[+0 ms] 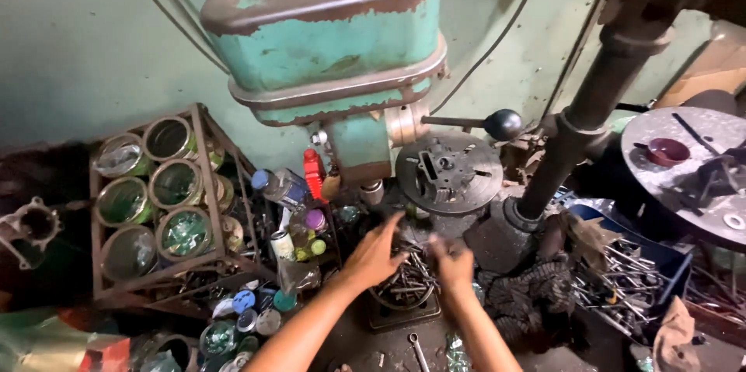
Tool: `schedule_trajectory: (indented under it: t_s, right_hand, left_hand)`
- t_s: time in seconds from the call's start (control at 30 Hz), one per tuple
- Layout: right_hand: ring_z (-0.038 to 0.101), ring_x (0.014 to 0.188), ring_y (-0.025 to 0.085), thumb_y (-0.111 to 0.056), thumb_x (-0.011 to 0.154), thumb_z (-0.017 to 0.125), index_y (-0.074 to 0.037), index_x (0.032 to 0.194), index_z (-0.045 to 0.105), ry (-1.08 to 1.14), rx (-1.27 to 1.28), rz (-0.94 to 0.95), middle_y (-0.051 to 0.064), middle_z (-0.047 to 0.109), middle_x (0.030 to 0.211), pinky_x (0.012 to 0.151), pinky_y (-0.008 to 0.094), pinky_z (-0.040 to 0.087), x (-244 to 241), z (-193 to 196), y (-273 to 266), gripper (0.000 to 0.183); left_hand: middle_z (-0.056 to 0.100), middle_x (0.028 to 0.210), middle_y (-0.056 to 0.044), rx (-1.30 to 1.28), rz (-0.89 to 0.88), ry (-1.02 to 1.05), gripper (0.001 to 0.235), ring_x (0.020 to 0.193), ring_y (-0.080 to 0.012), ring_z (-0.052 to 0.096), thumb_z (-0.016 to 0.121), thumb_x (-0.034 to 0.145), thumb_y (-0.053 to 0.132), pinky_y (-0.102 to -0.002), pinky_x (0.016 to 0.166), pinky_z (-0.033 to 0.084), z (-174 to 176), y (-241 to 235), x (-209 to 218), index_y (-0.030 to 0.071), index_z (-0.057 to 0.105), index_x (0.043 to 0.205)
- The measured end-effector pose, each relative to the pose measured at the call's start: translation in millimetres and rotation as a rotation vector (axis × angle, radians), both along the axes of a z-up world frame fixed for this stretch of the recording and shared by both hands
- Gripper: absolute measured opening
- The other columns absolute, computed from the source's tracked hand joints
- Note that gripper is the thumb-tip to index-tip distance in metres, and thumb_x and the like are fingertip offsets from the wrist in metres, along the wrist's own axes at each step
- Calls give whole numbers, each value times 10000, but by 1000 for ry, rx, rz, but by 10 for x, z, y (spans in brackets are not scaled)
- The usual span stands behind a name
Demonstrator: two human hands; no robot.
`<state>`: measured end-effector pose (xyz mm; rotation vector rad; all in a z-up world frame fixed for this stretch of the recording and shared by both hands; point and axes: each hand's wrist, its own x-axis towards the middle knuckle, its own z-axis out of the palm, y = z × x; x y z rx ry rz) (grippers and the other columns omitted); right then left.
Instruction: Handling and inspecting a motorcycle engine cylinder block and preparing it at a drill press station.
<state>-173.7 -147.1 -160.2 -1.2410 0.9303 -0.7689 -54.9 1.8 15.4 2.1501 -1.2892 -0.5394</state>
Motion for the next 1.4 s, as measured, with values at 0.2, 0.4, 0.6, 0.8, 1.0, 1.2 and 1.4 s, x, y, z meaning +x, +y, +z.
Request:
schedule_trajectory:
  t_s: [0.2,0.4,0.6,0.8,1.0,1.2,1.4]
  right_hand:
    - [655,906,488,-207,982,683,31,1078,655,337,-1063,-232,292,674,981,761,517,526,-288,1127,-1154,258]
    - [687,972,447,-93,956,565,-53,1153,671,665,-1152,115,253,700,1083,821,544,538,20,749,-1887,227]
    - [674,981,468,-258,905,727,-6,1060,662,660,-989,59,251,705,1068,808,548,531,-55,1036,-1513,303]
    - [666,890,470,-279,986,718,28,1163,659,381,-713,-355,283,682,999,792,536,515,-182,953,-1014,359]
    - [716,874,443,-362,959,659,-45,981,710,808,-532,174,243,730,938,753,532,578,384,-1759,-237,322]
    - [697,1034,446,-297,976,557,-103,1070,725,842,-450,426,231,721,1109,860,555,555,671,-2087,381,274]
    - [721,1089,389,-327,942,657,-95,1158,696,1108,-467,582,191,712,1213,891,497,602,925,-2449,252,319]
  left_hand:
    - [645,1309,-151,-26,-21,-70,697,1199,-338,624,832,830,272,-433,1010,497,-251,241,535,120,494,1420]
    - [699,1263,-99,90,8,-82,637,1204,-329,614,800,838,293,-432,1003,494,-431,380,833,158,531,1400]
    - [703,1276,-122,73,-47,-85,641,1223,-348,623,781,867,305,-449,1039,474,-433,453,921,140,511,1425]
    - [675,1284,-157,61,7,-54,781,1199,-362,619,772,875,331,-454,1028,465,-247,521,946,135,373,1516]
    - [731,1202,-107,77,44,-1,549,939,-286,749,745,889,320,-400,865,571,132,621,915,125,571,1371]
    - [764,1155,-98,-31,15,-5,437,957,-233,724,756,906,272,-383,836,567,411,844,800,100,651,1294]
    - [758,1150,-82,23,59,102,446,919,-242,733,754,885,243,-380,825,572,456,923,816,113,641,1297]
